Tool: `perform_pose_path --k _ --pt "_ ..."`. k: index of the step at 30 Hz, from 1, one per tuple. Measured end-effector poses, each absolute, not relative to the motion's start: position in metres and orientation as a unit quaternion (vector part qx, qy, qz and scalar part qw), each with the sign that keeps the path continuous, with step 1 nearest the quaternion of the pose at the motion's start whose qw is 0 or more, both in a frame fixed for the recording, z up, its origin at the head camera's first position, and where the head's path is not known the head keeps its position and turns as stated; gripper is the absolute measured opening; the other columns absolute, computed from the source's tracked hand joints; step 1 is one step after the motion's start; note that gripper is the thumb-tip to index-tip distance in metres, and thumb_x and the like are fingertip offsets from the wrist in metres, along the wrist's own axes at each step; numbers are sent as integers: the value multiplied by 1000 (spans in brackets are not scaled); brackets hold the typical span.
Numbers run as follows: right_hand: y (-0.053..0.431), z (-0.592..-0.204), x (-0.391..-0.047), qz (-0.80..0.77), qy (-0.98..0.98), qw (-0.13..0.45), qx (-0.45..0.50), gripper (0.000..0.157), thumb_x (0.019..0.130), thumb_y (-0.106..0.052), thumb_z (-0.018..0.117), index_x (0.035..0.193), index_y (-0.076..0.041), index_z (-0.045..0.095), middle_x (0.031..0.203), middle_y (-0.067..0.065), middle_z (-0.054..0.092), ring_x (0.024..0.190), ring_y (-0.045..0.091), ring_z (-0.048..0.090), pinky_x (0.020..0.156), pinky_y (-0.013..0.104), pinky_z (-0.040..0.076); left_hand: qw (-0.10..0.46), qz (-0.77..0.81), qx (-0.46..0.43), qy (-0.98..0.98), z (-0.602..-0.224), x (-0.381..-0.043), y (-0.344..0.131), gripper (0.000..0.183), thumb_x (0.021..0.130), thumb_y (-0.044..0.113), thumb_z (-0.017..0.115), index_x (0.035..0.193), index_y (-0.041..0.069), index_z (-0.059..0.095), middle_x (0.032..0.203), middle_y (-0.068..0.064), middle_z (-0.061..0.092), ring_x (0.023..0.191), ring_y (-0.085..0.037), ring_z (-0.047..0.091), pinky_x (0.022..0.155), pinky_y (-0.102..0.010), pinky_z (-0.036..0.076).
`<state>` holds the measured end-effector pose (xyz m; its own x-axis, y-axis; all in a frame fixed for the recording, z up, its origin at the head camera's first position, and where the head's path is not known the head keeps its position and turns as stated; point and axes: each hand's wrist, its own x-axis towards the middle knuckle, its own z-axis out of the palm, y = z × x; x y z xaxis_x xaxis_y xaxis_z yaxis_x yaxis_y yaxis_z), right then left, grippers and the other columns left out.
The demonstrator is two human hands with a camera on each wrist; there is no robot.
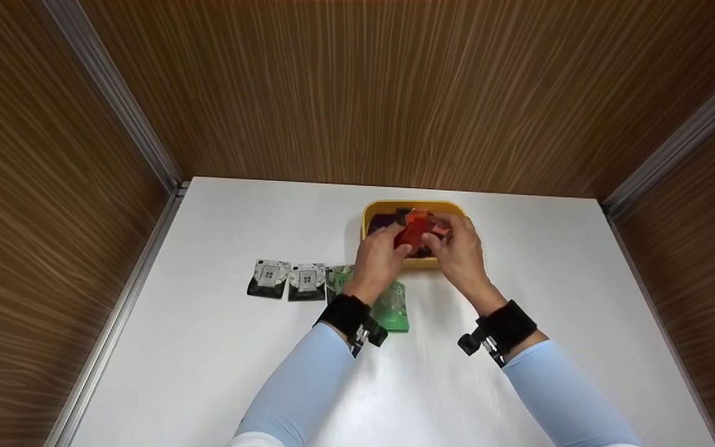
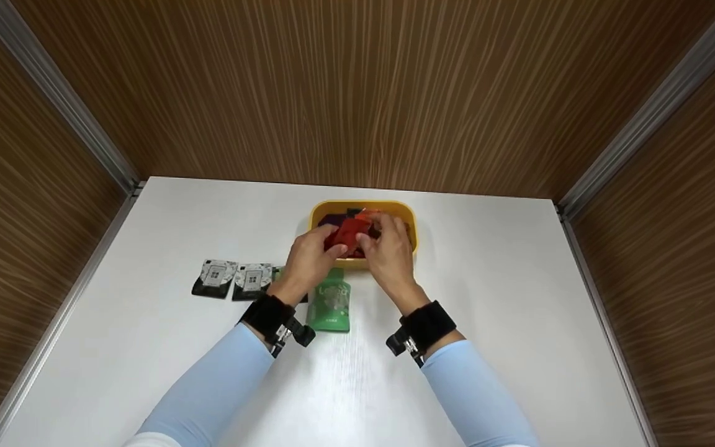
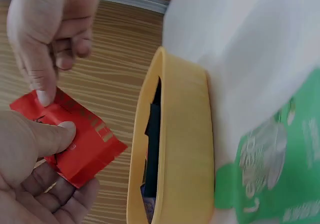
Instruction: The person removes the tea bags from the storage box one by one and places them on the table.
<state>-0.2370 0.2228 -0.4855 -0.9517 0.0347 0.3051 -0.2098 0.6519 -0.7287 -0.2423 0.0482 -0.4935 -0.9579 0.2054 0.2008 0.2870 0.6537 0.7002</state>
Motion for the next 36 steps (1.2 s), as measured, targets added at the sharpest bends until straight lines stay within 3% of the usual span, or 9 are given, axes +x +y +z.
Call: perform_pose_path --k 3,7,10,13,21,29,36 --pt "224 -492 -230 460 -882 99 28 43 100 -18 75 135 1 61 121 20 66 98 28 64 76 21 48 31 -450 -102 -886 -494 -236 49 42 101 24 73 138 8 64 126 -12 74 114 -24 71 93 -38 58" --pt "222 -504 -217 517 -855 31 -9 39 102 -24 72 132 -1 65 104 12 72 86 21 65 67 22 51 10 -514 -68 -855 -499 -227 51 46 100 25 74 140 7 60 122 -10 76 107 -20 73 85 -33 59" --pt "223 -516 -211 557 -830 18 -28 30 102 -20 72 123 1 69 87 4 69 75 15 61 59 22 49 2 -546 -64 -835 -505 -222 52 39 101 22 73 136 8 61 119 -9 77 104 -20 74 83 -33 59" --pt "225 -527 -205 588 -807 15 -43 24 102 -17 72 116 2 69 81 -2 64 73 12 57 57 22 47 -16 -553 -66 -831 -513 -215 53 35 103 21 69 135 8 61 122 -11 76 107 -21 73 85 -34 58" --pt "234 -550 -181 608 -788 -17 -95 19 101 -14 72 110 3 68 79 0 65 67 13 55 55 24 47 -99 -528 -46 -842 -532 -199 55 33 101 24 73 128 6 68 92 -4 77 62 -14 70 58 -28 56" --pt "245 -566 -170 582 -801 -50 -132 24 100 -20 74 104 3 72 73 -2 66 63 14 57 54 25 46 -104 -473 -53 -873 -545 -191 62 40 94 16 80 128 5 62 82 -1 69 63 -9 56 57 -25 42" --pt "254 -574 -172 557 -815 -61 -151 21 99 -19 74 99 2 74 68 2 65 56 13 56 47 24 43 -69 -445 -81 -889 -550 -189 60 21 95 7 71 116 5 74 95 -4 77 83 -16 71 72 -29 56"
